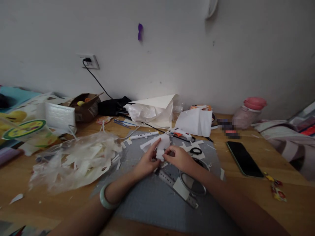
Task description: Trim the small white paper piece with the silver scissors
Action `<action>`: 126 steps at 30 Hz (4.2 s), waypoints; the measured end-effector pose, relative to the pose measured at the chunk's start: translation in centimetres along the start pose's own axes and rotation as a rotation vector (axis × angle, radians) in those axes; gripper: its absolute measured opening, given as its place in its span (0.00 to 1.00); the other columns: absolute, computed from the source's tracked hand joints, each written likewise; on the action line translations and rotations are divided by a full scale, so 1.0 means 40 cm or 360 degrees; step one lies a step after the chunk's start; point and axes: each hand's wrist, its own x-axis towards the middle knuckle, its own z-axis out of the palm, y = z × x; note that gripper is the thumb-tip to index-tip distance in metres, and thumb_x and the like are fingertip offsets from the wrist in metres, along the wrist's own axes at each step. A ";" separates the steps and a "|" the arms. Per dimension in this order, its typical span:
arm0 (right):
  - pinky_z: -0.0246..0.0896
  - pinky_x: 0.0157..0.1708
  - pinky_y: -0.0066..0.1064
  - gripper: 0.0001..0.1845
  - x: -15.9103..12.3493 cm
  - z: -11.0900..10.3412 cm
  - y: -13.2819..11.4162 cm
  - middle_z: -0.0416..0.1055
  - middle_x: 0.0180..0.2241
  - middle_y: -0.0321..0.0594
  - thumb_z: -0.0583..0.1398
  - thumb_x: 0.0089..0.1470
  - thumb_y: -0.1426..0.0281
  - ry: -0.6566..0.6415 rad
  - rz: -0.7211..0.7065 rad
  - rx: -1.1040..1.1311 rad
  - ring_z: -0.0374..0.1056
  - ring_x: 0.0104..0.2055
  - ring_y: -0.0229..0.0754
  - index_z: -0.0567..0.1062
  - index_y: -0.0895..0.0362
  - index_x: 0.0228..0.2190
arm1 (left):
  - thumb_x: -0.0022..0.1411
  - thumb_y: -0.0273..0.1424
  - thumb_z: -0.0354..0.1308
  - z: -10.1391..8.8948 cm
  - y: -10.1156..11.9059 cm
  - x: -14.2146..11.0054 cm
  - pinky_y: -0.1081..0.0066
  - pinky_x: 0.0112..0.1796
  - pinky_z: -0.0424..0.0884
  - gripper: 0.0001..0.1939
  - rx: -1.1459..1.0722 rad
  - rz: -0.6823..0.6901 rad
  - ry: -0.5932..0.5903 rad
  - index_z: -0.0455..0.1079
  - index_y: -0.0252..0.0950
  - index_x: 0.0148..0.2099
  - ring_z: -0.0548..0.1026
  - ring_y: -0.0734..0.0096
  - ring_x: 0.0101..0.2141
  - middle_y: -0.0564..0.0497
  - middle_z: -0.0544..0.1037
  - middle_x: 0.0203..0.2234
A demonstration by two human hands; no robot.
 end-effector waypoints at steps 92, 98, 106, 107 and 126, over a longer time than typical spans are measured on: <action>0.56 0.24 0.29 0.22 0.033 0.041 0.042 0.66 0.16 0.31 0.62 0.36 0.50 -0.0057 0.0312 0.1107 0.61 0.20 0.35 0.71 0.57 0.19 | 0.43 0.31 0.59 0.001 -0.003 0.012 0.76 0.28 0.64 0.13 -0.0178 0.0022 0.0529 0.69 0.34 0.36 0.67 0.76 0.25 0.55 0.71 0.25; 0.55 0.25 0.28 0.18 0.031 0.034 0.039 0.65 0.15 0.30 0.64 0.37 0.55 -0.0055 0.0289 0.1068 0.59 0.20 0.34 0.70 0.57 0.17 | 0.45 0.30 0.58 0.004 0.000 0.007 0.75 0.28 0.64 0.12 -0.0055 0.0042 0.0491 0.69 0.35 0.36 0.68 0.74 0.26 0.54 0.72 0.26; 0.54 0.25 0.28 0.18 0.032 0.035 0.045 0.66 0.16 0.31 0.64 0.37 0.55 -0.0036 0.0354 0.1208 0.59 0.21 0.34 0.71 0.57 0.18 | 0.44 0.31 0.60 0.003 -0.008 0.011 0.76 0.27 0.62 0.12 -0.0306 0.0017 0.0427 0.67 0.35 0.35 0.66 0.77 0.24 0.55 0.71 0.25; 0.54 0.25 0.28 0.19 0.033 0.037 0.047 0.66 0.17 0.32 0.64 0.37 0.54 -0.0027 0.0357 0.1245 0.60 0.21 0.34 0.71 0.57 0.18 | 0.44 0.31 0.60 0.003 -0.010 0.012 0.76 0.26 0.61 0.13 -0.0365 -0.0005 0.0406 0.66 0.35 0.35 0.66 0.77 0.23 0.55 0.71 0.24; 0.56 0.27 0.29 0.17 0.024 0.029 0.035 0.64 0.17 0.31 0.60 0.43 0.55 -0.0080 0.0159 0.0957 0.60 0.22 0.35 0.68 0.56 0.17 | 0.40 0.33 0.63 0.008 -0.015 0.016 0.76 0.24 0.59 0.16 -0.0456 -0.0264 0.0475 0.70 0.31 0.34 0.66 0.78 0.20 0.55 0.72 0.19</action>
